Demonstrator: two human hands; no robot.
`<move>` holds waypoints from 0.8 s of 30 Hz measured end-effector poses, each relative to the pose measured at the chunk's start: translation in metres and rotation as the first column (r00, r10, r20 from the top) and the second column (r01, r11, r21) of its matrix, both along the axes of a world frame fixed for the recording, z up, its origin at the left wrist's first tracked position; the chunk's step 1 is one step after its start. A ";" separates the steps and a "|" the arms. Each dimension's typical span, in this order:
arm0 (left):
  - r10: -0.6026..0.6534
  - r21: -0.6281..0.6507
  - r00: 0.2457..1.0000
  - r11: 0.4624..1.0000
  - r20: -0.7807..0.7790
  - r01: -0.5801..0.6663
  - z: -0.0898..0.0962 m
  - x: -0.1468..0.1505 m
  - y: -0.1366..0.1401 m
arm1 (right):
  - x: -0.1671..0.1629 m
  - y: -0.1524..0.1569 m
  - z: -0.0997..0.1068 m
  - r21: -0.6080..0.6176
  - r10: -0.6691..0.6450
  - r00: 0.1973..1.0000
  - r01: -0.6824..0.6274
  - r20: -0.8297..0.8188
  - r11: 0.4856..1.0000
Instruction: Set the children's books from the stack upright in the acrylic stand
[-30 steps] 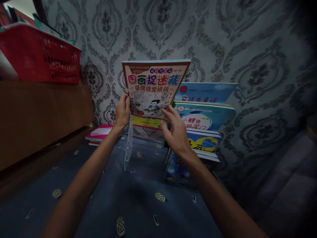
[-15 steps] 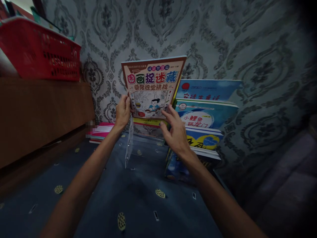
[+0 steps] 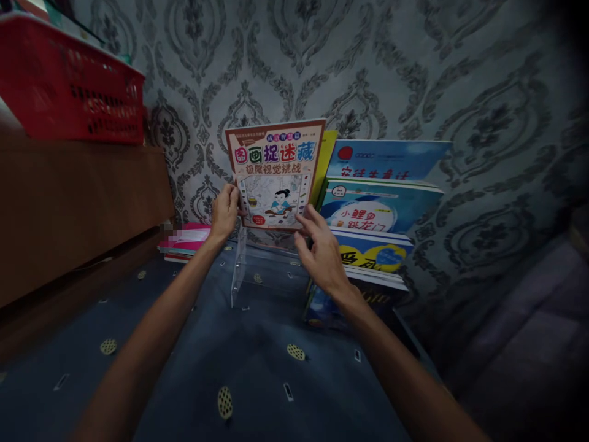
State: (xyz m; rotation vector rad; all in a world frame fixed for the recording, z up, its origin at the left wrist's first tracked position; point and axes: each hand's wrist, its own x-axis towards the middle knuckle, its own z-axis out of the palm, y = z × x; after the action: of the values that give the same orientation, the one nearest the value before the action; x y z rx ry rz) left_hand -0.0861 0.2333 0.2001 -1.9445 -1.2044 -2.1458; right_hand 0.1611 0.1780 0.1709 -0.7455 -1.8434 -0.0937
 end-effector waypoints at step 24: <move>0.309 -0.226 0.924 0.906 -0.227 -0.358 -0.034 0.013 -0.026 | -0.010 0.000 -0.030 -0.124 0.010 0.997 -0.001 0.073 0.992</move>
State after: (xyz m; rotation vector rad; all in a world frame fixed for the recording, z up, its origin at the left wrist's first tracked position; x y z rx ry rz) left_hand -0.0730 0.2077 0.1660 -1.8035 -1.7123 -1.6681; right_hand 0.1511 0.1779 0.1412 -0.8326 -1.9349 -0.0034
